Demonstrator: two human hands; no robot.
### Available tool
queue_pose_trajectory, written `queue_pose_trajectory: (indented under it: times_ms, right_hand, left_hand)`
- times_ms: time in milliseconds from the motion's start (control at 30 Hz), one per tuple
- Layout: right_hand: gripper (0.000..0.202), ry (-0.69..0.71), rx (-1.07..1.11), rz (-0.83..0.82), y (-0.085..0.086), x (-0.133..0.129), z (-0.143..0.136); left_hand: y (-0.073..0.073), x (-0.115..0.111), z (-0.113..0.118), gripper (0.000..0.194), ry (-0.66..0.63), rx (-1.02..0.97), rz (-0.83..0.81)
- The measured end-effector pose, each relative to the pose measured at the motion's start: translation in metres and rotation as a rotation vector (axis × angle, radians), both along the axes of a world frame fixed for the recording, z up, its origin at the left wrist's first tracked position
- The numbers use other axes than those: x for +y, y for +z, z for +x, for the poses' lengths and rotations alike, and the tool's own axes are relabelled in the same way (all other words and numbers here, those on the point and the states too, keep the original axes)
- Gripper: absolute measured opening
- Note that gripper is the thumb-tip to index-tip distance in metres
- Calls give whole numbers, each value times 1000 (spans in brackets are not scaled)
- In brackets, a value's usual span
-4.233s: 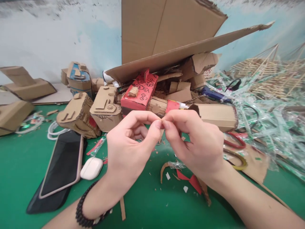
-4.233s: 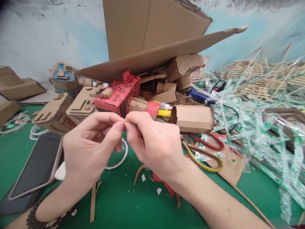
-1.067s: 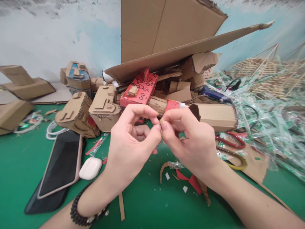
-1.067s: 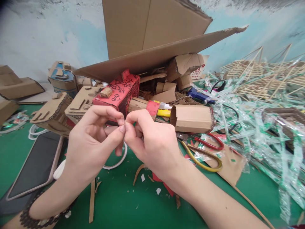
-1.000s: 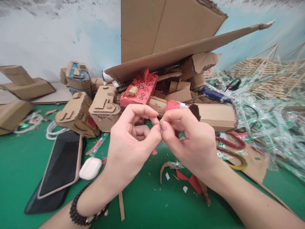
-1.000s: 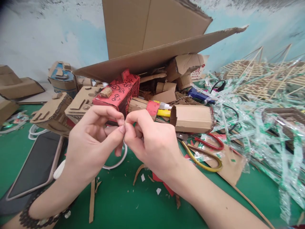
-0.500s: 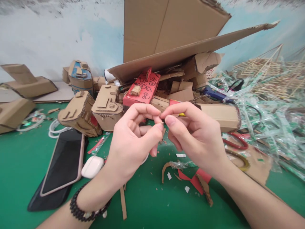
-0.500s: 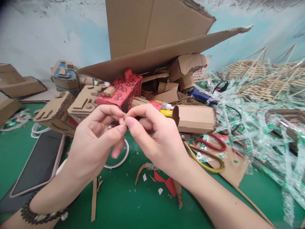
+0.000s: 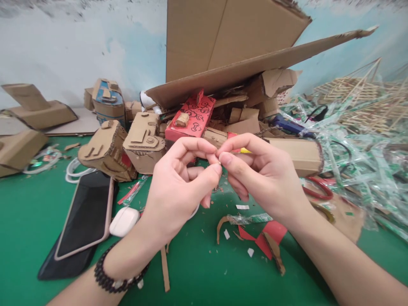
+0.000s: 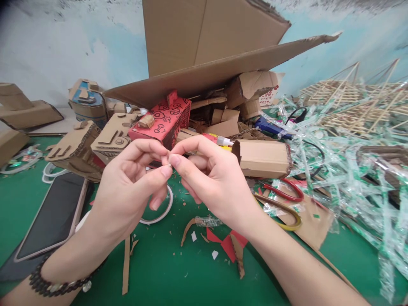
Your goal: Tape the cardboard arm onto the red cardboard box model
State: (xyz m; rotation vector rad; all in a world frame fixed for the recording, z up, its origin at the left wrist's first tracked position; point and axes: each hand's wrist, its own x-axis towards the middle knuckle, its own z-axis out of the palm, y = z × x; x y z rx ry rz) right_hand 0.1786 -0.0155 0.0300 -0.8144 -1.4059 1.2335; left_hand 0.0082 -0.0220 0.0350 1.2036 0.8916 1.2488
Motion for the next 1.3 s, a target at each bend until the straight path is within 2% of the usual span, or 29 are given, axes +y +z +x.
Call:
queue_pose_trajectory:
  times_ms: [233,433,533,633,733,867,1000,1167,1300]
  right_hand:
    - [8,-121,-114,134,-5,-2,-2]
    - [9,-102,-74,141,-3,-2,-2]
    - [8,-137,-86,195,-2,-4,-2]
    - [3,-248,-143,340,-4,-6,-2]
    - [13,-391,-204,549,-8,-9,-1]
    - [24,-428,-311,725,-11,-12,0]
    - [26,-424,-404,738,-10,-13,0]
    - [16,-451,-483,743,-8,-14,-1]
    - [23,-434,-501,767,-4,-15,0]
  left_hand:
    - [-1,1,2,23,-11,-10,-4]
    - [-1,2,0,19,-58,-34,-2]
    - [0,1,-1,15,-108,-83,-9]
    - [0,0,-2,15,-142,-127,-9]
    - [0,0,-2,15,-152,-148,11]
    - [-1,1,-2,15,-165,-163,18]
    - [-2,1,-2,15,-167,-170,24]
    - [-2,0,-2,15,-160,-180,26]
    - [0,-1,-2,19,-148,-166,-1]
